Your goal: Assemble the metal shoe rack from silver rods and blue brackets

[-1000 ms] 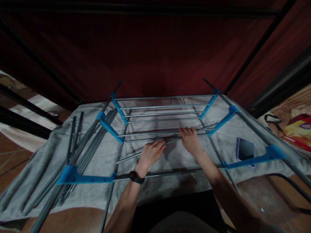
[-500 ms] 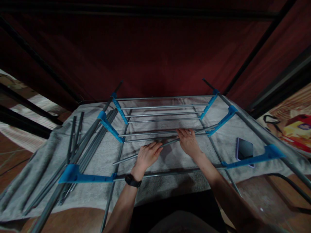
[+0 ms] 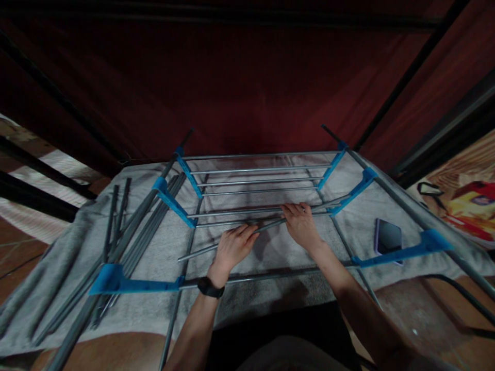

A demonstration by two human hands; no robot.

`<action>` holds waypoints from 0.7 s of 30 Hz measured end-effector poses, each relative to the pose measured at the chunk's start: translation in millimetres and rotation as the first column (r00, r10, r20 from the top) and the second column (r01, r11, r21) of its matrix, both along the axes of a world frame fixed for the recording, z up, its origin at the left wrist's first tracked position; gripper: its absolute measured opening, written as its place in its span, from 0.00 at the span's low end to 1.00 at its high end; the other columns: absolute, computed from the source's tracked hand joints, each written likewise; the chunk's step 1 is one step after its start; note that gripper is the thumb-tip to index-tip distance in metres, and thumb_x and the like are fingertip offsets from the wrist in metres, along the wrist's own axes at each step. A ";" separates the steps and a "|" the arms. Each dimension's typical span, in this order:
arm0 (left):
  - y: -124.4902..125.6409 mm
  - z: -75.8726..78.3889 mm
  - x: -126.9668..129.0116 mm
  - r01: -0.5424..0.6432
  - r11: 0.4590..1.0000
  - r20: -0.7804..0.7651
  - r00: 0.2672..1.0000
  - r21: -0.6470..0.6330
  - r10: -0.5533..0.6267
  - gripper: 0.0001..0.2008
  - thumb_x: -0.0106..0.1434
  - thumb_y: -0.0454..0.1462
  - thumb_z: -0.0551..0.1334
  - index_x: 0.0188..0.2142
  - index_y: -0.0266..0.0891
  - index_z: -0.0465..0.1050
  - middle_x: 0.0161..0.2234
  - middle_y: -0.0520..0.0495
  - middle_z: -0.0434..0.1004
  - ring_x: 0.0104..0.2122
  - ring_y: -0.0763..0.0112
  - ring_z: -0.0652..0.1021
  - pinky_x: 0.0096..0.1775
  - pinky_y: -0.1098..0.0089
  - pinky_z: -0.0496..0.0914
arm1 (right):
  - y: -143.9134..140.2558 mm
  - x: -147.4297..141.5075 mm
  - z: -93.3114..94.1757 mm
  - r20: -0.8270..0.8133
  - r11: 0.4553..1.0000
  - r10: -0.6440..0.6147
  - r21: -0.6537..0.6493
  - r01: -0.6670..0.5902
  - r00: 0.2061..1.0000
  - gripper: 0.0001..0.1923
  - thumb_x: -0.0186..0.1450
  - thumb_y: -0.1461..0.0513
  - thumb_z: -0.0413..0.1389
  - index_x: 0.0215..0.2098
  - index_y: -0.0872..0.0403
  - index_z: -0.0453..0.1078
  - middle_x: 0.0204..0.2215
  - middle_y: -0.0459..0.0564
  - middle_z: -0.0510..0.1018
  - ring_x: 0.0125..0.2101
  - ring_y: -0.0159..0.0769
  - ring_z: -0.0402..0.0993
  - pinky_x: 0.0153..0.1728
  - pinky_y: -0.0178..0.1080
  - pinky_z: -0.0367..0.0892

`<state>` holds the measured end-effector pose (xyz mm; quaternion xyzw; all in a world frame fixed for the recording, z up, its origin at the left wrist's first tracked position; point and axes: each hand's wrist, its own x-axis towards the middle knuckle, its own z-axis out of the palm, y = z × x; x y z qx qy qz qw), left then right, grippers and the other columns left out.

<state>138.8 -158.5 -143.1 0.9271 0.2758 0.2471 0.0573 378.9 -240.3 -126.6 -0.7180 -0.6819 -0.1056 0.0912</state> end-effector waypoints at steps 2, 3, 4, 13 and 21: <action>0.7 1.4 0.1 0.010 1.000 0.008 1.000 0.008 -0.011 0.14 0.72 0.43 0.57 0.50 0.45 0.78 0.42 0.49 0.84 0.36 0.70 0.83 0.36 0.71 0.72 | -0.1 -0.3 2.3 -0.002 1.000 -0.004 0.005 0.004 1.000 0.23 0.70 0.67 0.46 0.61 0.58 0.68 0.57 0.59 0.75 0.54 0.45 0.69 0.61 0.50 0.48; 0.8 2.5 0.1 0.014 1.000 0.011 1.000 0.012 -0.014 0.13 0.72 0.43 0.57 0.50 0.45 0.78 0.42 0.49 0.84 0.37 0.70 0.83 0.37 0.71 0.73 | -0.2 -0.6 3.4 -0.003 1.000 -0.007 0.009 0.007 1.000 0.22 0.70 0.67 0.47 0.61 0.58 0.68 0.57 0.59 0.75 0.54 0.45 0.69 0.61 0.50 0.48; 0.8 3.7 0.2 0.017 1.000 0.013 1.000 0.015 -0.017 0.13 0.72 0.43 0.57 0.49 0.45 0.78 0.42 0.48 0.84 0.37 0.69 0.83 0.37 0.71 0.73 | -0.2 -0.8 4.2 -0.004 1.000 -0.008 0.013 0.008 1.000 0.22 0.70 0.66 0.47 0.60 0.58 0.69 0.57 0.59 0.75 0.53 0.45 0.69 0.61 0.50 0.48; -0.4 12.4 -1.0 0.015 0.998 -0.002 1.000 0.053 -0.015 0.13 0.72 0.42 0.58 0.49 0.44 0.78 0.39 0.49 0.84 0.34 0.69 0.82 0.34 0.69 0.71 | -1.4 0.2 7.6 -0.004 0.999 0.006 0.037 -0.006 1.000 0.21 0.71 0.66 0.46 0.60 0.59 0.69 0.56 0.59 0.76 0.53 0.46 0.69 0.60 0.50 0.48; -2.3 20.3 -1.2 0.019 0.997 -0.018 1.000 0.071 -0.018 0.13 0.72 0.42 0.57 0.48 0.43 0.78 0.38 0.48 0.84 0.34 0.69 0.81 0.33 0.69 0.69 | -2.8 -1.5 13.7 -0.018 0.999 0.010 0.048 -0.009 1.000 0.22 0.70 0.67 0.47 0.60 0.59 0.69 0.56 0.59 0.76 0.53 0.46 0.69 0.61 0.50 0.49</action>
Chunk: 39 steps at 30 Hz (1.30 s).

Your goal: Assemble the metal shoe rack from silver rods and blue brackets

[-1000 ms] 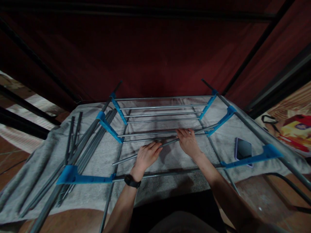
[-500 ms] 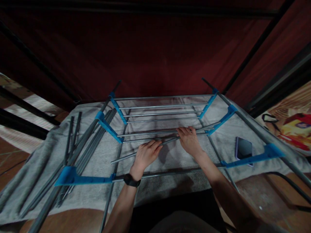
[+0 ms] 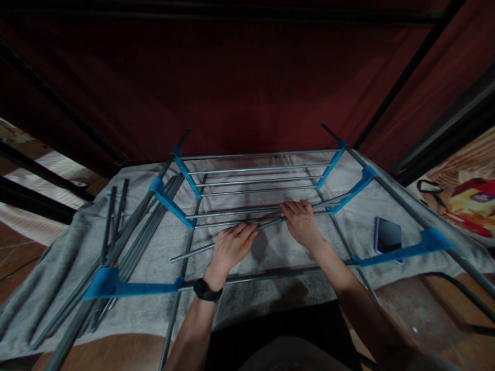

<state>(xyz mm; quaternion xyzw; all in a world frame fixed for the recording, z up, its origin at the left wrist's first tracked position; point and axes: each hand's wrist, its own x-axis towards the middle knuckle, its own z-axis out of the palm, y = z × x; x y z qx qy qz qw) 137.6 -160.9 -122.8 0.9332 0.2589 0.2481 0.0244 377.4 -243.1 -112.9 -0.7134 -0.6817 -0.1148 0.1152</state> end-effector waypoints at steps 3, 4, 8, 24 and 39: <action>-1.1 2.6 -0.4 -0.005 1.000 0.002 1.000 0.007 0.005 0.13 0.72 0.42 0.57 0.48 0.43 0.78 0.38 0.48 0.84 0.34 0.69 0.81 0.33 0.69 0.69 | -0.3 -0.3 1.6 0.001 1.000 -0.002 -0.004 0.002 1.000 0.21 0.70 0.67 0.47 0.60 0.59 0.69 0.56 0.59 0.76 0.53 0.46 0.69 0.61 0.50 0.49; -1.3 3.0 -0.4 -0.005 1.000 0.004 1.000 0.010 0.005 0.13 0.72 0.42 0.57 0.48 0.43 0.78 0.38 0.49 0.84 0.33 0.69 0.81 0.33 0.69 0.69 | -0.4 -0.2 2.1 0.001 1.000 -0.003 -0.006 0.003 1.000 0.21 0.70 0.67 0.47 0.60 0.59 0.69 0.56 0.59 0.76 0.53 0.46 0.69 0.61 0.50 0.48; -0.7 3.5 -0.3 -0.007 1.000 0.017 1.000 0.017 0.006 0.13 0.72 0.42 0.57 0.48 0.44 0.78 0.37 0.49 0.83 0.32 0.69 0.81 0.32 0.68 0.68 | -0.1 0.7 3.8 0.010 1.000 -0.007 -0.009 0.007 1.000 0.21 0.70 0.67 0.47 0.60 0.58 0.69 0.56 0.58 0.75 0.54 0.45 0.69 0.62 0.50 0.48; 0.8 5.2 2.3 -0.006 1.000 -0.006 1.000 0.014 0.006 0.13 0.73 0.42 0.57 0.49 0.44 0.78 0.39 0.49 0.83 0.33 0.71 0.81 0.32 0.69 0.69 | 2.8 5.6 -3.3 -0.018 1.000 0.002 0.002 -0.002 1.000 0.21 0.69 0.67 0.48 0.58 0.56 0.70 0.55 0.57 0.77 0.53 0.45 0.69 0.60 0.49 0.48; 7.2 25.4 9.2 -0.040 0.995 -0.043 0.998 0.091 0.044 0.13 0.73 0.39 0.55 0.49 0.43 0.77 0.36 0.47 0.81 0.33 0.67 0.79 0.36 0.66 0.69 | 6.3 -2.9 -0.1 -0.097 0.990 0.045 0.141 -0.031 0.994 0.22 0.68 0.66 0.51 0.59 0.55 0.68 0.59 0.56 0.73 0.60 0.46 0.62 0.62 0.50 0.51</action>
